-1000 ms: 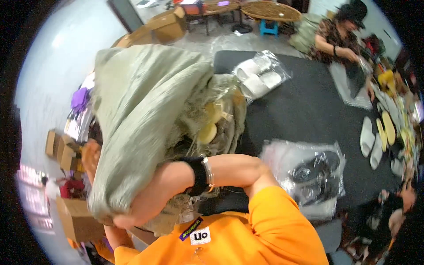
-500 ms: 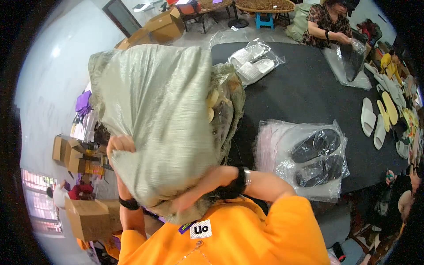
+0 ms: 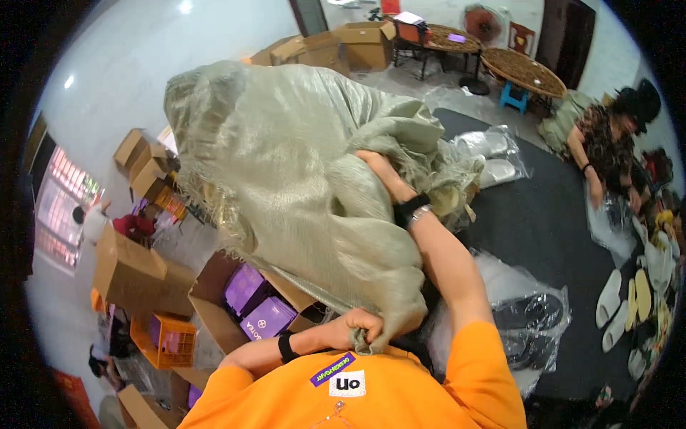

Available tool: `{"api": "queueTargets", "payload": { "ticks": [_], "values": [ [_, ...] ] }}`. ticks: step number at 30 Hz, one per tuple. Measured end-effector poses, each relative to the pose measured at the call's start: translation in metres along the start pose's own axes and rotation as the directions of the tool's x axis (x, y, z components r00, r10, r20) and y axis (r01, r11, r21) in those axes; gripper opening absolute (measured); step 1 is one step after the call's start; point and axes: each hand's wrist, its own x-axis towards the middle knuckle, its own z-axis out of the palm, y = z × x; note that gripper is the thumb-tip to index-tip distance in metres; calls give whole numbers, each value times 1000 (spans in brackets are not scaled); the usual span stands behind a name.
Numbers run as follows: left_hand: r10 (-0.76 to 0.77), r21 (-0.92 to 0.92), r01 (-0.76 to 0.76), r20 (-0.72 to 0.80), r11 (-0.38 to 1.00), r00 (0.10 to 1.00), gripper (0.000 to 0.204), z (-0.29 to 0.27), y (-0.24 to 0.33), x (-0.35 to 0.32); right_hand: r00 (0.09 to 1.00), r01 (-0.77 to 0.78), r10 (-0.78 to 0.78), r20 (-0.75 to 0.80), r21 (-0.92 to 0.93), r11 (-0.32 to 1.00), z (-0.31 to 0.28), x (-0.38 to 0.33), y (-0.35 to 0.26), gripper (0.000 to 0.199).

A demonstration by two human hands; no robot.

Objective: Sorting and packing sandals into bags and sacks in a workshop.

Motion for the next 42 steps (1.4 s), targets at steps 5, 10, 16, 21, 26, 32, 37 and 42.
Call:
{"api": "queueTargets", "payload": {
  "ticks": [5, 10, 16, 21, 26, 32, 37, 42],
  "values": [
    [-38, -39, 38, 3, 999, 999, 29, -8, -2, -11, 988, 153, -112, 106, -596, 789, -31, -22, -17, 38],
    [17, 243, -28, 46, 970, 999, 17, -2, 4, -18, 987, 33, -98, -128, -435, 900, -34, -37, -35, 42],
    [12, 695, 84, -133, 714, 991, 51, -69, 105, -56, 993, 51, -28, -117, 198, 979, -40, -140, -39, 27],
    [803, 748, 622, -508, 232, 311, 89, -191, 200, -84, 971, -3, 41, -234, 161, 987, -33, -193, -26, 31],
    [861, 691, 705, -448, 163, 240, 89, -294, 191, -89, 976, -26, -70, -204, -434, 901, 5, -237, -9, 43],
    [721, 776, 361, -623, 518, 304, 43, -313, 228, -80, 780, 559, -617, 107, -563, 609, 17, -260, -16, 41],
    [580, 645, 222, -759, 731, 297, 43, -215, 255, 49, 779, 537, -626, -49, -463, 705, -15, -214, -84, 39],
    [520, 561, -81, -693, 824, 499, 42, -112, 237, 158, 785, 554, -614, -82, -352, 755, 9, -202, -134, 36]
  ]
}}
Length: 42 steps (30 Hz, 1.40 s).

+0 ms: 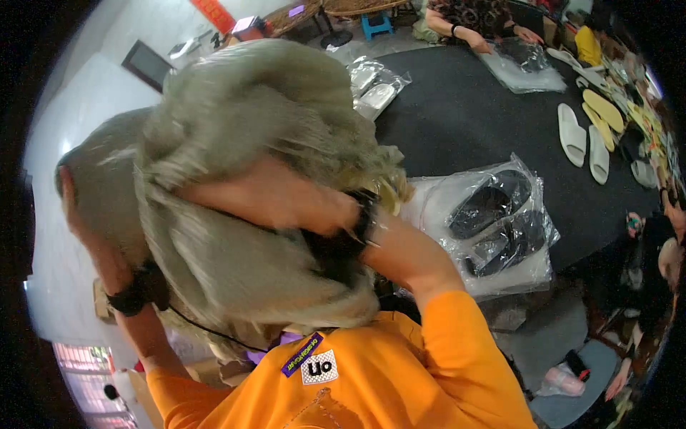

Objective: Sorting and packing sandals into bags and sacks in a workshop.

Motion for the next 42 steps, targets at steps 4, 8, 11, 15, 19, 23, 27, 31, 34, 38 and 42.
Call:
{"api": "queueTargets", "payload": {
  "ticks": [4, 8, 11, 15, 19, 23, 27, 31, 34, 38, 42],
  "values": [
    [-65, -197, 115, 246, 974, 967, 37, 23, -21, -18, 951, 143, -124, -285, 49, 988, 53, 72, 15, 29],
    [-117, -230, 163, 202, 959, 972, 34, -20, -41, 8, 929, 214, -186, -319, 56, 975, 92, 70, 21, 30],
    [-118, -107, 154, 287, 982, 951, 33, -25, -51, -44, 975, 32, 19, -223, 226, 974, 84, 96, 13, 33],
    [-113, 131, 60, 443, 990, 889, 33, -53, -56, -93, 969, -54, 77, -236, 100, 993, 106, 133, 24, 34],
    [-150, 328, -48, 552, 944, 820, 32, -68, -75, -118, 982, 99, -127, -140, -195, 976, 150, 146, 56, 35],
    [-168, 493, -145, 535, 858, 828, 31, -34, -105, -106, 799, 300, 100, 593, -536, 789, 113, 156, 74, 53],
    [-63, 508, -112, 315, 854, 947, 28, -62, -144, -85, 672, 33, 417, 612, -587, 809, 49, 156, 47, 65],
    [-156, 226, 114, 177, 967, 972, 22, -101, -148, -63, 712, 96, 272, 647, -474, 875, -51, 154, 40, 70],
    [76, -380, 14, 221, 925, 972, 27, -42, -69, -88, 845, 32, 426, 321, -828, 560, -99, 125, 58, 86],
    [83, -370, 10, 235, 929, 968, 27, -49, -64, -114, 684, 695, 448, 575, -701, -161, -134, 89, 146, 55],
    [82, -336, -4, 218, 942, 972, 27, -52, -75, -113, 748, 624, 11, 664, -697, -355, -94, 114, 147, 30]
  ]
}}
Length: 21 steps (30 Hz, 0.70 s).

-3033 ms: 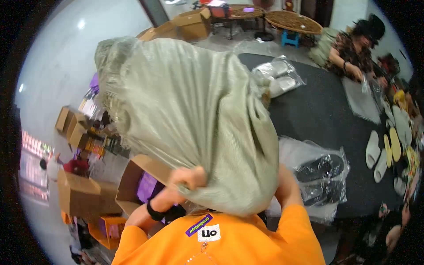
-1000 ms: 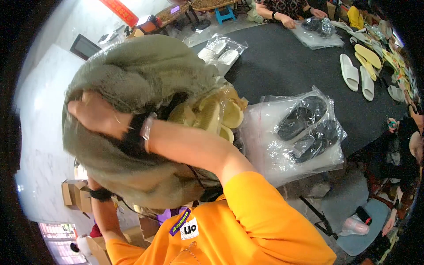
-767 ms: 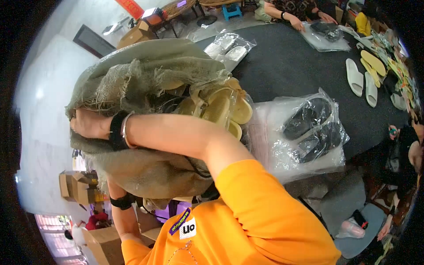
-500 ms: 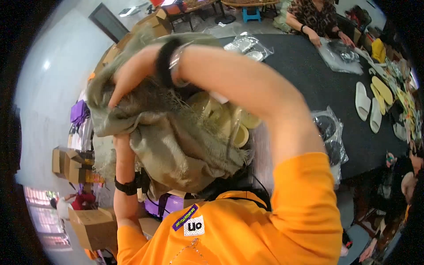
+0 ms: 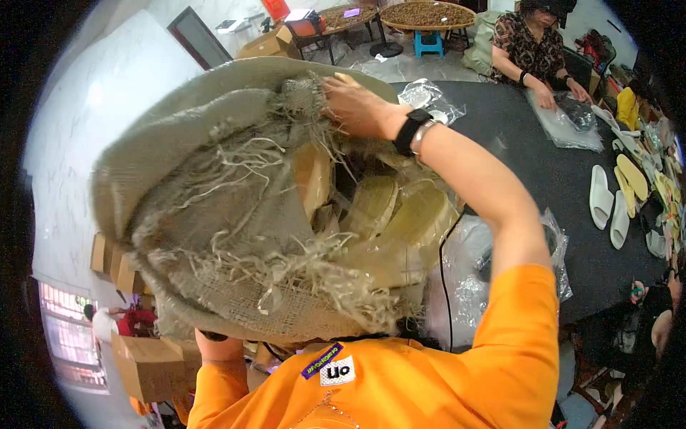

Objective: Sorting and packing sandals into bags and sacks in a workshop.

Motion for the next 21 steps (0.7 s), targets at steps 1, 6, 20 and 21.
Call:
{"api": "queueTargets", "payload": {
  "ticks": [1, 6, 20, 21],
  "values": [
    [-7, 2, 7, -6, 1000, 1000, 27, 15, -12, 21, 983, -180, 182, 12, 191, 965, 17, 3, 6, 24],
    [-59, 59, 64, -83, 996, 995, 28, 3, -12, 20, 943, -81, 144, -299, 213, 974, 62, 40, 52, 16],
    [-60, 134, 106, -303, 985, 951, 29, -20, -26, 33, 500, -746, 836, 226, 602, 284, 277, 169, 100, 34],
    [-66, 102, 97, -272, 990, 960, 29, -9, -35, 45, 319, -640, 941, 116, 758, 124, 317, 163, 113, 38]
  ]
}}
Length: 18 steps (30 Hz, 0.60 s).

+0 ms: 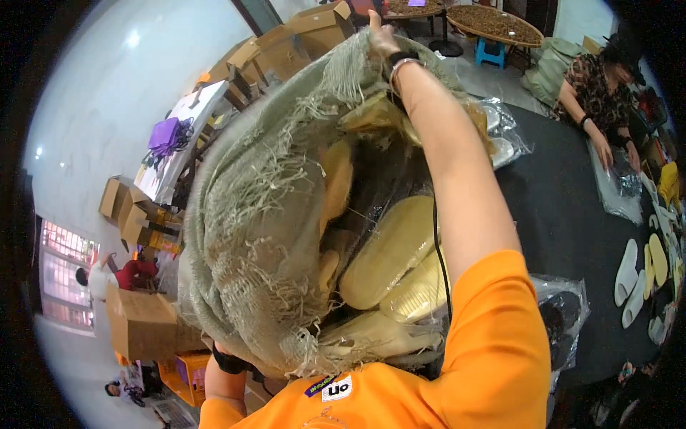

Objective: Sorting and packing sandals into bags and sacks in a workshop.

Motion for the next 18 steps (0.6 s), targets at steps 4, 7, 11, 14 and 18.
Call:
{"api": "queueTargets", "payload": {
  "ticks": [4, 7, 11, 14, 18],
  "values": [
    [4, 40, 0, -93, 999, 996, 29, -19, 0, -21, 1000, -4, 8, -10, 326, 945, 49, -35, -56, 44],
    [-19, 44, 26, -142, 999, 990, 29, -35, 0, -31, 978, 32, -98, 183, 333, 942, 15, -133, -142, 46],
    [-97, -25, 96, -19, 995, 995, 30, -65, 7, -27, 941, 57, -126, 315, 221, 974, -89, -116, -146, 49],
    [98, 361, -110, 51, 926, 994, 38, -92, 12, -15, 855, 57, -149, 498, 194, 979, -112, -127, -186, 51],
    [163, 683, -560, 557, 469, 815, 31, -116, 17, -1, 673, 5, -129, 728, 171, 985, -152, -111, -178, 55]
  ]
}}
